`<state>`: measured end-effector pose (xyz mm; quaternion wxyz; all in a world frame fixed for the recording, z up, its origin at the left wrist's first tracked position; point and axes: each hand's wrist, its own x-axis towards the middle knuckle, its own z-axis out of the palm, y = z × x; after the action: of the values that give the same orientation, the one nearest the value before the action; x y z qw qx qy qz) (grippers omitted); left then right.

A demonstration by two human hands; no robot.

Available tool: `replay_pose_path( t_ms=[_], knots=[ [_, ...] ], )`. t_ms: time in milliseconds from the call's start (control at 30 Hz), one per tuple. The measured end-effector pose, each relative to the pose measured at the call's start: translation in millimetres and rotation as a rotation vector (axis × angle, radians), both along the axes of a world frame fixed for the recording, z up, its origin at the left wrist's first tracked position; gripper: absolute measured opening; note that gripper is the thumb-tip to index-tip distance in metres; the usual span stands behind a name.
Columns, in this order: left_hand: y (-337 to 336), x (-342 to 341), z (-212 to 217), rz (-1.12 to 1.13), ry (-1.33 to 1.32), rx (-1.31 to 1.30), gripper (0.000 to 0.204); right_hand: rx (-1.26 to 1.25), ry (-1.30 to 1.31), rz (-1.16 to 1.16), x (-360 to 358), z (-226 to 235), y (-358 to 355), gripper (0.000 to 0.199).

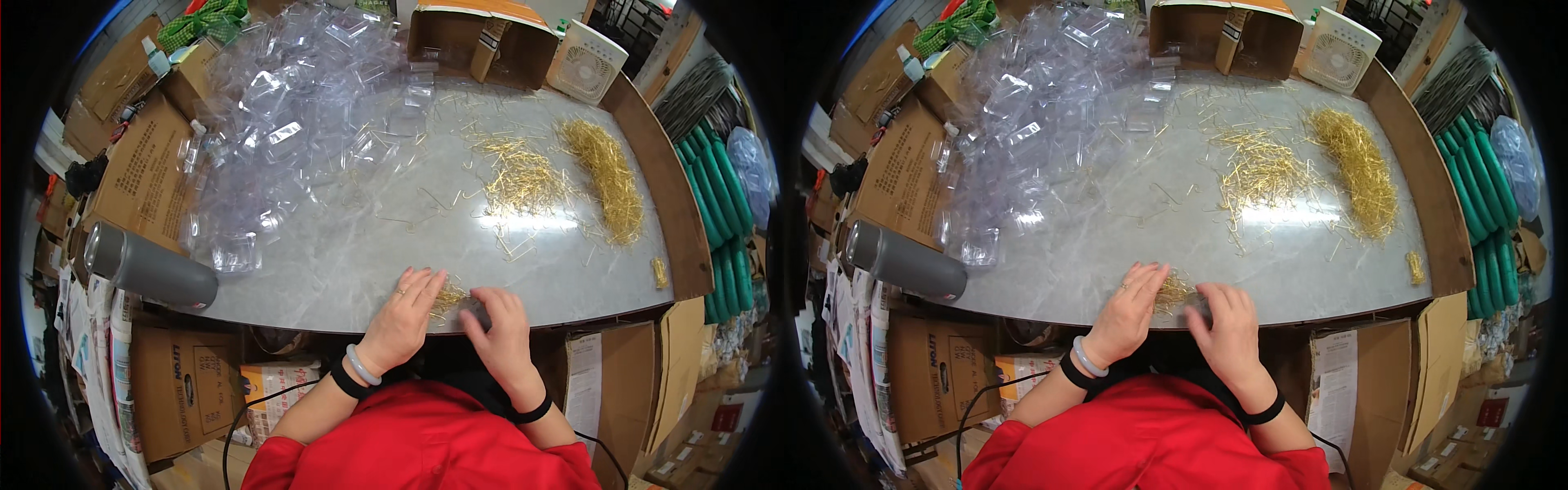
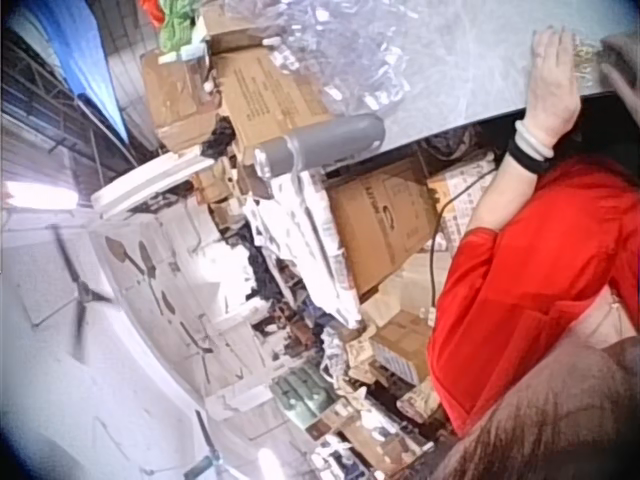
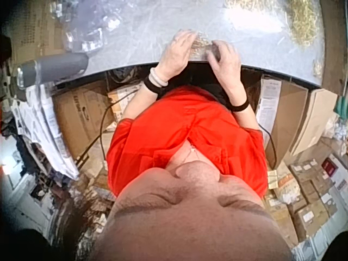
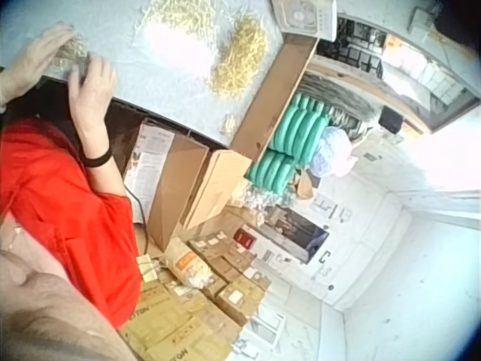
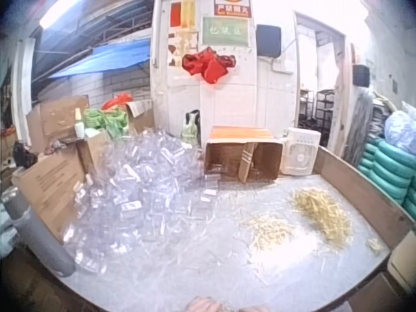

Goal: Sorting and packaging small gold-colored pins into clear plastic containers.

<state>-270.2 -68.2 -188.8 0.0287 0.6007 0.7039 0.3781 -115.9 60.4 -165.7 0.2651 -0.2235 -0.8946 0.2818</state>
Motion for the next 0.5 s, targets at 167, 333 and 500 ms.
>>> replay_pose_path(
  t_ms=[167,333,500],
  knots=[
    [-1.3,-0.9,-0.6,-0.025,-0.011,0.02,0.069,0.056,-0.084,0.129,-11.9,6.7,-8.6,0.082],
    [-5.9,-0.8,-2.7,0.027,-0.152,-0.008,0.076,0.183,-0.09,0.362,-32.1,1.0,14.4,0.082],
    [-10.0,-6.3,-1.9,0.004,-0.399,0.11,0.065,0.087,0.031,0.415,-29.5,-10.8,26.7,0.046]
  ],
)
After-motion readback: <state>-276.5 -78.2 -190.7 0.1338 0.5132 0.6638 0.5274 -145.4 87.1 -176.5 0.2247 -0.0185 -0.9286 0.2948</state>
